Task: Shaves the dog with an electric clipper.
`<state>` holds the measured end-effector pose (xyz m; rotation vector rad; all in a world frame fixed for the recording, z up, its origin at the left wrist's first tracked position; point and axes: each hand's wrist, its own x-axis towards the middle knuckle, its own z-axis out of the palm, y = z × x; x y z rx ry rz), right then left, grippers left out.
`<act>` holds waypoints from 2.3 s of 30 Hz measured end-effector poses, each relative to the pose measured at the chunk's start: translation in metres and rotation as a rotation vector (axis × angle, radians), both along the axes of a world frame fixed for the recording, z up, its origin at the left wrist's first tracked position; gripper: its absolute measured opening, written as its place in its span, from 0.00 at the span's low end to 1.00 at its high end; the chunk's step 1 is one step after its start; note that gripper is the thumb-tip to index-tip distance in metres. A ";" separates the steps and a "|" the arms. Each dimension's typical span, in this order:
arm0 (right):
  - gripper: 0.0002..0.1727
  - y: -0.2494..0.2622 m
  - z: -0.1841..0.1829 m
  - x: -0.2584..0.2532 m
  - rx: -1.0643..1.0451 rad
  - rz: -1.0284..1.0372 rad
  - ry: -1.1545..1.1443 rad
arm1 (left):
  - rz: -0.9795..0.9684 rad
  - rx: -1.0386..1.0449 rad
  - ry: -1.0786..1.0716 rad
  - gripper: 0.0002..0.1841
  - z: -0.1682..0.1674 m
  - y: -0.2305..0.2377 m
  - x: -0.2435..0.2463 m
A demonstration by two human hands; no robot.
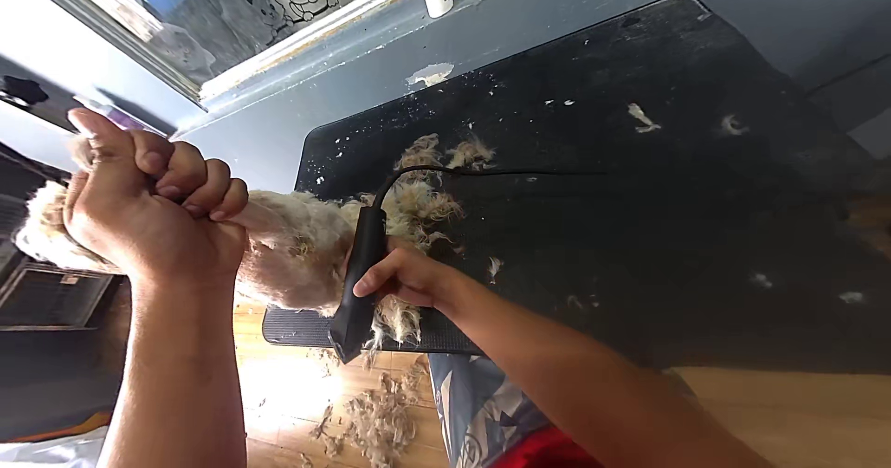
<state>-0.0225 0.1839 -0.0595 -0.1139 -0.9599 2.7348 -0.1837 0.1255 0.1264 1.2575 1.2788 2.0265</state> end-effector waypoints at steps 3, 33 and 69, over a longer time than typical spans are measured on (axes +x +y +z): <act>0.21 -0.003 -0.001 -0.011 -0.062 0.031 0.054 | 0.009 -0.015 0.005 0.27 0.000 -0.002 0.004; 0.29 -0.005 -0.008 -0.008 0.162 -0.954 0.413 | 0.022 -0.020 0.012 0.28 0.002 -0.003 0.008; 0.25 0.005 0.002 -0.009 0.178 -0.836 0.409 | 0.024 -0.010 -0.012 0.27 0.001 -0.001 0.005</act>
